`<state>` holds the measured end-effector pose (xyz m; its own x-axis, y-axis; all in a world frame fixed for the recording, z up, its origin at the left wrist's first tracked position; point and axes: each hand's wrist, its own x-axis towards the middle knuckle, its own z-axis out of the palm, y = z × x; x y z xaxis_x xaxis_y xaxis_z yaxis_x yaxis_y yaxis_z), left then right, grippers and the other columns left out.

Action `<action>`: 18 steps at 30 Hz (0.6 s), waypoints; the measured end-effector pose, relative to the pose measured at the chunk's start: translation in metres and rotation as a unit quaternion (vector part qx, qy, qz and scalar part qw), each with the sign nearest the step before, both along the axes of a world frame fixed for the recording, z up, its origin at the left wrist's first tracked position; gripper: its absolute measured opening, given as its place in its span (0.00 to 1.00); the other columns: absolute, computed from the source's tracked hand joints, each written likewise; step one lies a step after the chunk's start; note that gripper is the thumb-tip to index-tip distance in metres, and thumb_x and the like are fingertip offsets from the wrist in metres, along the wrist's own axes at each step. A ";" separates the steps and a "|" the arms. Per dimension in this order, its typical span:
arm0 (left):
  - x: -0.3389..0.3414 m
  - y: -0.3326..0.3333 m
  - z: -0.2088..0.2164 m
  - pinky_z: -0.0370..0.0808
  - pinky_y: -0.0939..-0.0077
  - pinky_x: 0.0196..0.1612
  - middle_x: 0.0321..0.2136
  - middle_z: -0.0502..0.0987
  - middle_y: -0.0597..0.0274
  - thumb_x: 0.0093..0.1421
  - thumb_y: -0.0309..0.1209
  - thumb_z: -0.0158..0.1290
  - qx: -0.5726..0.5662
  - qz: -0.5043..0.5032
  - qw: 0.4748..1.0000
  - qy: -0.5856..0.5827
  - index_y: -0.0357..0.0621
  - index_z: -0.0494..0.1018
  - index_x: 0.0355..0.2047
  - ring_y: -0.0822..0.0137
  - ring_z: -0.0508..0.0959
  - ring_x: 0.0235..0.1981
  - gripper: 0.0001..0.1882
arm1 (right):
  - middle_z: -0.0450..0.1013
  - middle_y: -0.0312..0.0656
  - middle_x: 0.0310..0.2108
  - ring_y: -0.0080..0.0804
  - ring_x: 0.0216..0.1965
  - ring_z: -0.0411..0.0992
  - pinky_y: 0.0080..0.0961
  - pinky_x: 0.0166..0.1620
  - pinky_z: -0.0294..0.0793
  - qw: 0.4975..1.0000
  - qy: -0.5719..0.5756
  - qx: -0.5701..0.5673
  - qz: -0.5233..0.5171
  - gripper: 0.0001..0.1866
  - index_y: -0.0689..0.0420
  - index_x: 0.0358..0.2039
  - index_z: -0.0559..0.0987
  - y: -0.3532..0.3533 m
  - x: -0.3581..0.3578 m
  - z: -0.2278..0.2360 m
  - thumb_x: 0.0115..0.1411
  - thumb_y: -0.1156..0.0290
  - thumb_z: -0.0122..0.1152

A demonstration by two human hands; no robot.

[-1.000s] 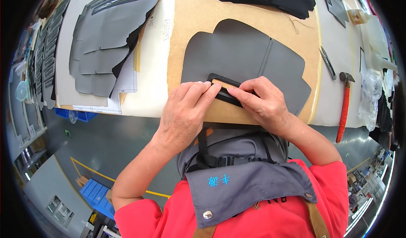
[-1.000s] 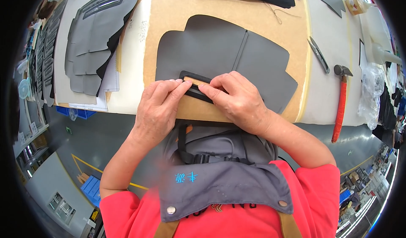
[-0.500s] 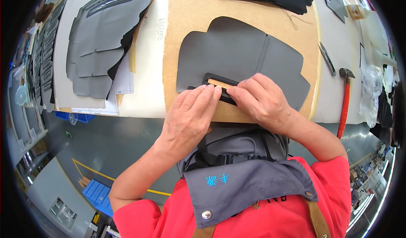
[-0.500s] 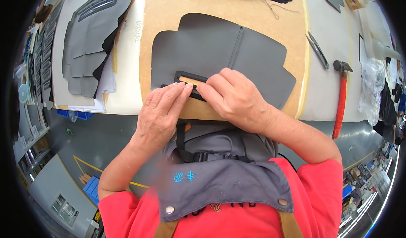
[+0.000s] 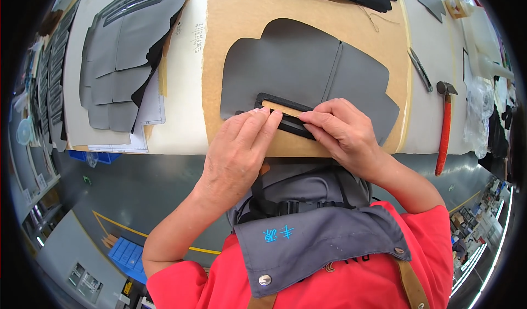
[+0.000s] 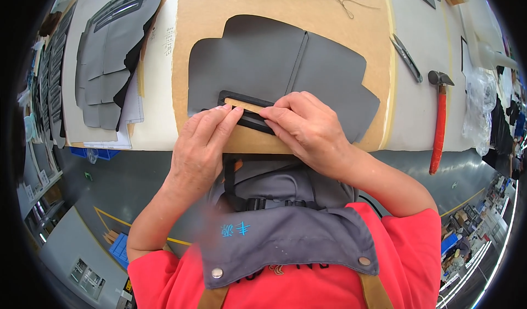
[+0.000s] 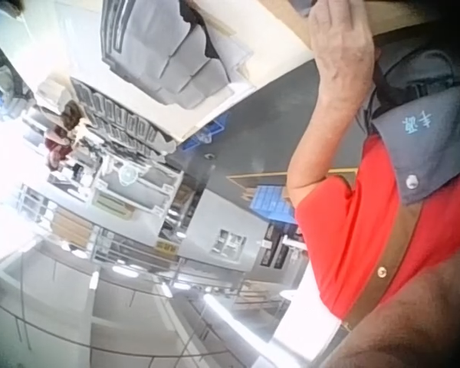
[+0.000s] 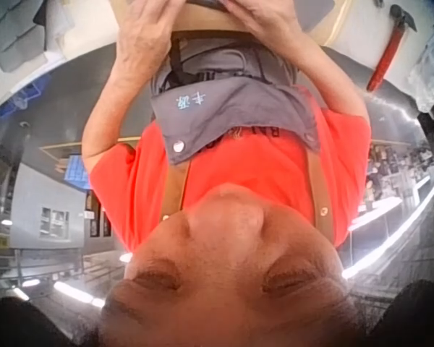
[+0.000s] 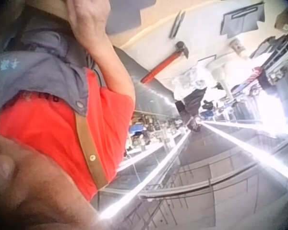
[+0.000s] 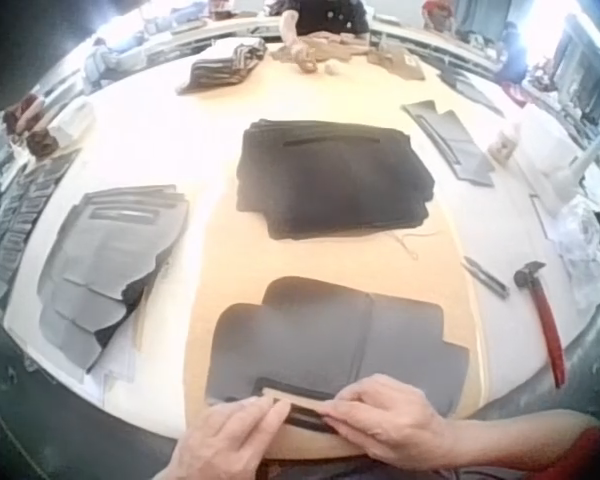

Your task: Assembling and hammering leather pocket components on a workbench in a workshop.

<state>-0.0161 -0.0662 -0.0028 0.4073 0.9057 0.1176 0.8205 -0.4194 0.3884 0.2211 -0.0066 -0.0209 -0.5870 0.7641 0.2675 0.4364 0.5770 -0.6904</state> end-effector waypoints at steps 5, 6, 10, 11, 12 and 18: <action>0.001 0.003 0.004 0.74 0.61 0.55 0.51 0.75 0.55 0.55 0.15 0.55 -0.031 -0.003 0.999 -0.008 0.42 0.77 0.60 0.55 0.77 0.51 0.30 | 0.75 0.38 0.35 0.34 0.33 0.74 0.29 0.34 0.77 0.999 -0.022 0.033 0.023 0.20 0.57 0.46 0.85 0.001 0.005 -0.005 0.50 0.81 0.71; 0.001 0.004 0.004 0.74 0.61 0.55 0.51 0.75 0.55 0.55 0.15 0.55 -0.037 -0.007 0.999 -0.005 0.44 0.77 0.60 0.55 0.77 0.50 0.30 | 0.75 0.38 0.35 0.33 0.33 0.74 0.28 0.34 0.77 0.998 -0.030 0.046 0.033 0.22 0.56 0.47 0.86 0.001 0.006 -0.005 0.48 0.81 0.70; -0.001 0.002 0.007 0.74 0.61 0.55 0.52 0.74 0.55 0.54 0.16 0.56 -0.046 -0.015 0.999 0.004 0.47 0.77 0.60 0.54 0.77 0.50 0.31 | 0.75 0.37 0.36 0.32 0.33 0.73 0.27 0.34 0.78 0.994 -0.047 0.088 0.053 0.23 0.56 0.48 0.86 0.001 0.008 -0.008 0.48 0.79 0.68; -0.002 0.002 0.007 0.75 0.61 0.55 0.52 0.74 0.55 0.54 0.17 0.56 -0.039 -0.017 0.999 0.008 0.48 0.77 0.60 0.54 0.77 0.50 0.31 | 0.76 0.38 0.36 0.33 0.34 0.73 0.27 0.34 0.78 0.992 -0.054 0.098 0.062 0.22 0.56 0.47 0.85 0.002 0.008 -0.007 0.49 0.78 0.67; -0.002 0.001 0.007 0.75 0.62 0.55 0.53 0.74 0.55 0.54 0.17 0.57 -0.033 -0.020 0.999 0.012 0.49 0.78 0.61 0.55 0.77 0.51 0.32 | 0.76 0.38 0.37 0.33 0.34 0.73 0.28 0.35 0.78 0.990 -0.061 0.109 0.072 0.22 0.57 0.47 0.85 0.002 0.008 -0.006 0.49 0.77 0.66; 0.000 -0.001 0.002 0.76 0.62 0.57 0.54 0.74 0.55 0.57 0.21 0.56 0.004 -0.028 0.998 0.050 0.51 0.78 0.61 0.56 0.77 0.52 0.30 | 0.76 0.40 0.39 0.34 0.35 0.74 0.28 0.36 0.79 0.980 -0.069 0.162 0.088 0.22 0.61 0.47 0.84 0.001 0.009 -0.010 0.48 0.75 0.66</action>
<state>-0.0158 -0.0675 -0.0006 0.4669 0.8805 0.0818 0.8304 -0.4684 0.3018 0.2303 -0.0057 -0.0306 -0.7498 0.5359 0.3881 0.3875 0.8310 -0.3990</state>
